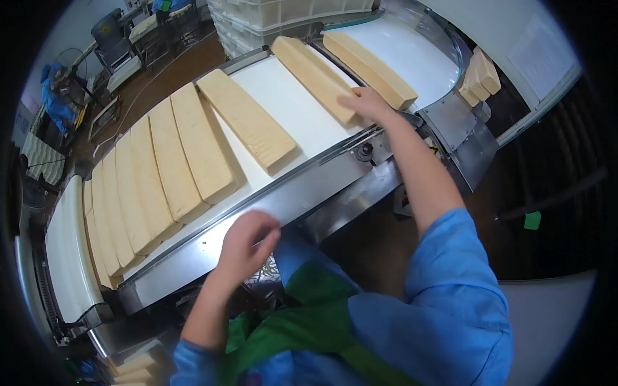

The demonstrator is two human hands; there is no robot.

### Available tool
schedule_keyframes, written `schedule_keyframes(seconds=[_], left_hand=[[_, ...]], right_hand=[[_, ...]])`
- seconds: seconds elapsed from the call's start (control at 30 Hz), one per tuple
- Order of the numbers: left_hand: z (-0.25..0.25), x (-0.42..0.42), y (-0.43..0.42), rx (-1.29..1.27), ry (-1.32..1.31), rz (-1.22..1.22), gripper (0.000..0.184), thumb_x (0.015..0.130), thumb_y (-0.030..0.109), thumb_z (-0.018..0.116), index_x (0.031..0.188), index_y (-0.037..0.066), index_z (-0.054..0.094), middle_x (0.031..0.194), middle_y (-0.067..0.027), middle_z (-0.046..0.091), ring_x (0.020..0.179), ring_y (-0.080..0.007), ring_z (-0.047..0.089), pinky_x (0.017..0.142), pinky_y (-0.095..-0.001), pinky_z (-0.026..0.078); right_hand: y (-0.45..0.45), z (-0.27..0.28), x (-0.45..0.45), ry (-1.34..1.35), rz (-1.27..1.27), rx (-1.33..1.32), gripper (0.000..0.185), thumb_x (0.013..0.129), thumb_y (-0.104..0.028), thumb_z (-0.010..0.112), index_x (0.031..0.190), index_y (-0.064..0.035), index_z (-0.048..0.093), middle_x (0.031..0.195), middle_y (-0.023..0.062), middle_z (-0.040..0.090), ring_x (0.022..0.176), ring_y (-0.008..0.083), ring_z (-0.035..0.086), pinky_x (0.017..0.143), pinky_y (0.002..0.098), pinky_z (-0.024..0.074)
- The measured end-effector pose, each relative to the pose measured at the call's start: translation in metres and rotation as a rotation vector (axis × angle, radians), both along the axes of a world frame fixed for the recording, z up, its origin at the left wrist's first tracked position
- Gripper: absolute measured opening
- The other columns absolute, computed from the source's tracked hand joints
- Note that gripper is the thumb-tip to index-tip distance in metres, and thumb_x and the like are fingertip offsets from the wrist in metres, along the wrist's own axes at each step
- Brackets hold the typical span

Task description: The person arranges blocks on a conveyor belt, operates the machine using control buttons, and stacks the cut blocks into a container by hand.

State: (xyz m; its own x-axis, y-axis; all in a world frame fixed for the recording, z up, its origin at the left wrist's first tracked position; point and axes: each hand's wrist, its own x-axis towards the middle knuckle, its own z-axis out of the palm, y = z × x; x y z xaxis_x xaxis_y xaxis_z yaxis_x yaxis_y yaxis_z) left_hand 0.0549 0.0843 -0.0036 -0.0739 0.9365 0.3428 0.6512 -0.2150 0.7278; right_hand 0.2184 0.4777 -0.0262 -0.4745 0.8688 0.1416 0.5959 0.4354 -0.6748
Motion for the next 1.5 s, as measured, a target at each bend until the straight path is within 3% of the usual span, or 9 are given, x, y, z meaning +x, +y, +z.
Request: schedule_keyframes(seconds=[0.07, 0.1, 0.17, 0.37, 0.87, 1.1, 1.3, 1.37, 1.5], left_hand=[[0.002, -0.008, 0.042, 0.160, 0.198, 0.123, 0.024, 0.076, 0.009, 0.068, 0.098, 0.003, 0.060, 0.096, -0.0148, 0.060, 0.092, -0.0346, 0.057, 0.081, -0.0414, 0.045], [0.002, -0.012, 0.058, 0.168, 0.235, 0.160, 0.027, 0.075, 0.009, 0.069, 0.101, 0.004, 0.060, 0.099, -0.0150, 0.060, 0.095, -0.0346, 0.057, 0.083, -0.0418, 0.045], [0.002, -0.018, 0.081, 0.175, 0.309, 0.240, 0.033, 0.074, 0.009, 0.070, 0.105, 0.005, 0.060, 0.106, -0.0153, 0.059, 0.100, -0.0345, 0.056, 0.086, -0.0425, 0.044], [-0.003, -0.016, 0.125, 0.008, 0.573, 0.424, 0.058, 0.073, 0.025, 0.075, 0.123, 0.008, 0.054, 0.129, -0.0225, 0.047, 0.125, -0.0381, 0.042, 0.101, -0.0500, 0.034], [-0.016, -0.041, 0.105, -0.155, 0.747, 0.550, 0.083, 0.067, 0.046, 0.076, 0.130, 0.003, 0.045, 0.131, -0.0213, 0.046, 0.127, -0.0383, 0.039, 0.102, -0.0567, 0.031], [-0.018, -0.044, 0.102, -0.054, 0.672, 0.575, 0.081, 0.071, 0.055, 0.070, 0.128, 0.003, 0.047, 0.132, -0.0242, 0.044, 0.128, -0.0415, 0.036, 0.103, -0.0583, 0.029], [-0.018, -0.049, 0.085, 0.004, 0.642, 0.574, 0.070, 0.072, 0.046, 0.072, 0.124, 0.004, 0.050, 0.130, -0.0223, 0.046, 0.128, -0.0400, 0.037, 0.103, -0.0578, 0.029], [-0.020, -0.041, 0.060, 0.104, 0.587, 0.555, 0.065, 0.072, 0.041, 0.073, 0.121, 0.005, 0.051, 0.129, -0.0208, 0.047, 0.127, -0.0381, 0.039, 0.103, -0.0562, 0.030], [-0.018, -0.019, -0.074, 0.149, 0.489, 0.440, 0.050, 0.073, 0.025, 0.071, 0.115, 0.006, 0.053, 0.123, -0.0177, 0.051, 0.119, -0.0350, 0.047, 0.101, -0.0503, 0.035]], right_hand=[[0.048, -0.015, 0.010, 0.264, -0.023, -0.204, 0.055, 0.078, -0.044, 0.063, 0.109, 0.0009, 0.063, 0.103, 0.0249, 0.065, 0.102, 0.0334, 0.062, 0.086, 0.0396, 0.0491], [0.042, 0.032, 0.023, -0.324, 0.170, 0.177, 0.052, 0.084, -0.042, 0.057, 0.113, 0.0014, 0.062, 0.105, 0.0236, 0.065, 0.102, 0.0336, 0.062, 0.084, 0.0388, 0.0500], [0.053, 0.022, 0.050, -0.322, -0.368, 0.735, 0.058, 0.077, -0.044, 0.064, 0.114, 0.0011, 0.061, 0.107, 0.0228, 0.065, 0.100, 0.0333, 0.063, 0.081, 0.0369, 0.0512], [0.098, 0.031, 0.067, -0.296, -0.015, -0.207, 0.073, 0.061, -0.040, 0.075, 0.118, 0.0022, 0.056, 0.109, 0.0235, 0.062, 0.102, 0.0352, 0.061, 0.087, 0.0382, 0.0488], [-0.057, -0.007, -0.072, 0.036, 0.419, 0.142, 0.072, 0.057, -0.020, 0.072, 0.123, -0.0021, 0.052, 0.113, 0.0189, 0.061, 0.106, 0.0345, 0.058, 0.093, 0.0394, 0.0456], [-0.103, 0.016, -0.054, -0.173, 0.553, 0.389, 0.085, 0.057, -0.019, 0.082, 0.132, -0.0023, 0.046, 0.144, 0.0239, 0.034, 0.130, 0.0388, 0.037, 0.108, 0.0407, 0.0344], [-0.125, -0.003, -0.059, -0.196, 0.451, 0.673, 0.072, 0.066, -0.017, 0.079, 0.130, -0.0010, 0.049, 0.137, 0.0240, 0.043, 0.126, 0.0404, 0.042, 0.105, 0.0451, 0.0358], [-0.179, -0.009, -0.055, 0.156, 0.525, 0.660, 0.053, 0.073, -0.017, 0.074, 0.121, -0.0013, 0.056, 0.129, 0.0216, 0.052, 0.121, 0.0397, 0.046, 0.101, 0.0477, 0.0387], [-0.336, -0.022, -0.044, 0.428, 1.157, 0.475, 0.022, 0.067, -0.010, 0.069, 0.088, -0.0052, 0.064, 0.107, 0.0154, 0.059, 0.096, 0.0390, 0.055, 0.088, 0.0474, 0.0442]])
